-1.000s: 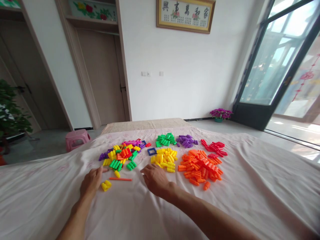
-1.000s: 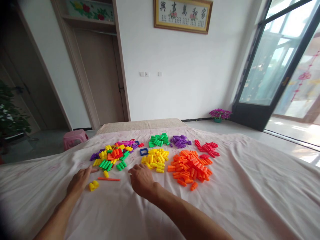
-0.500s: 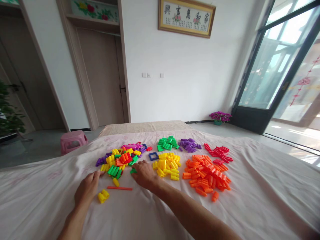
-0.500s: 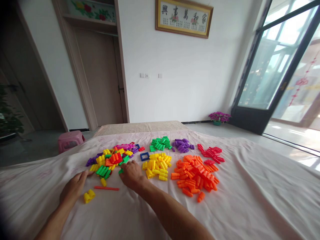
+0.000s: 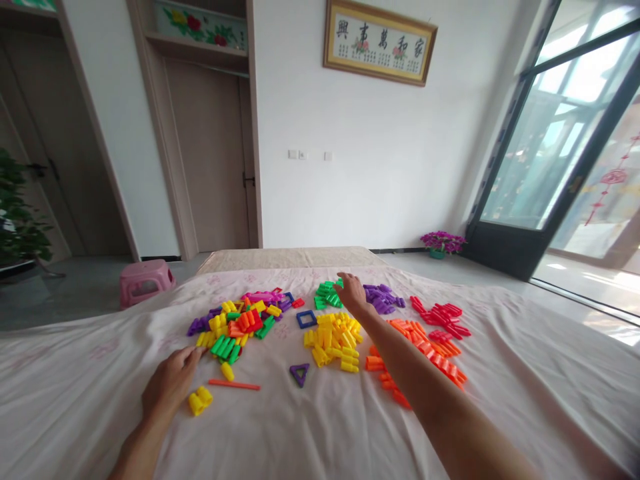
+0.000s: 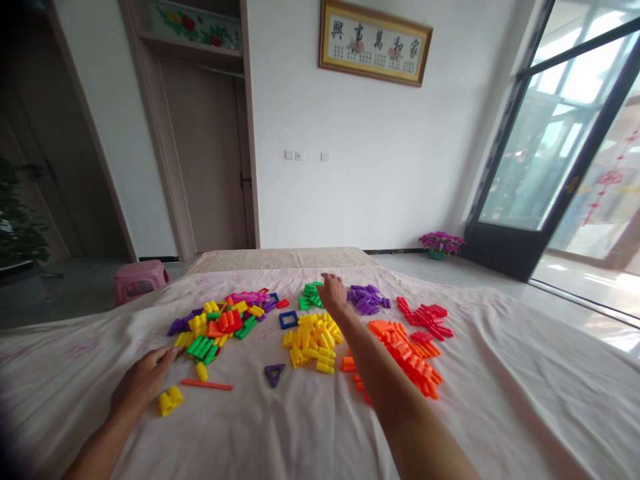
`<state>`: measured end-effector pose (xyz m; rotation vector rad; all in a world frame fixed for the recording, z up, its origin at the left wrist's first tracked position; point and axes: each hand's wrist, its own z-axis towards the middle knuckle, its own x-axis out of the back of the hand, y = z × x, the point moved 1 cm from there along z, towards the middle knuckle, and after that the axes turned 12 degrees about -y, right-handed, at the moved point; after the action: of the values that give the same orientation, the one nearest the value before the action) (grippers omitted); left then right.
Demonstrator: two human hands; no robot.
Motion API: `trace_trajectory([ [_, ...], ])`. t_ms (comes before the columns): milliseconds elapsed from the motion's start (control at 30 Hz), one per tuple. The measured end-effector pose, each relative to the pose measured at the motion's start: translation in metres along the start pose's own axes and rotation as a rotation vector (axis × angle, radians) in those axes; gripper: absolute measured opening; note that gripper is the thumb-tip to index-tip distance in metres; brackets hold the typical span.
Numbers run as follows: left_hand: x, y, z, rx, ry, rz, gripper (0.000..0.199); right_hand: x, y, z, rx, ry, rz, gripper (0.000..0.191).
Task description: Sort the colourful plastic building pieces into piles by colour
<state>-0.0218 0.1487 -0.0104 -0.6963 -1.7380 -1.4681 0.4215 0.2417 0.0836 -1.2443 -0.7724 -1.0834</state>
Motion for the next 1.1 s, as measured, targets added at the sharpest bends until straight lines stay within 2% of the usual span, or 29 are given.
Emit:
trace_trajectory([
  [100,-0.002,-0.002,0.002,-0.006,0.007,0.001,0.049,-0.015,-0.013,-0.017,0.112,-0.009,0.072,0.036],
  [233,-0.004,-0.001,0.002,-0.014,0.022,-0.008,0.048,-0.045,-0.057,-0.053,0.371,-0.155,0.139,0.035],
  [300,-0.004,0.001,0.002,-0.003,0.024,-0.012,0.048,-0.057,-0.082,-0.067,0.436,-0.214,0.128,0.037],
  [467,-0.003,0.001,0.001,0.023,0.019,-0.009,0.051,-0.082,-0.127,-0.075,0.411,-0.334,0.084,0.038],
  [567,-0.004,0.000,0.002,0.012,0.032,-0.009,0.051,-0.093,-0.145,-0.070,0.408,-0.286,0.115,0.042],
  [667,-0.004,0.001,0.003,-0.005,0.039,-0.013,0.049,-0.101,-0.161,-0.066,0.444,-0.236,0.100,0.055],
  [733,-0.004,0.001,0.003,-0.007,0.032,-0.011,0.048,-0.106,-0.170,-0.065,0.473,-0.244,0.049,0.056],
  [833,-0.004,0.002,0.003,-0.007,0.022,-0.004,0.048,-0.109,-0.176,-0.068,0.488,-0.259,-0.012,0.046],
  [1100,-0.004,-0.001,0.003,-0.025,0.027,-0.012,0.049,-0.098,-0.165,-0.097,0.554,-0.229,-0.006,0.038],
])
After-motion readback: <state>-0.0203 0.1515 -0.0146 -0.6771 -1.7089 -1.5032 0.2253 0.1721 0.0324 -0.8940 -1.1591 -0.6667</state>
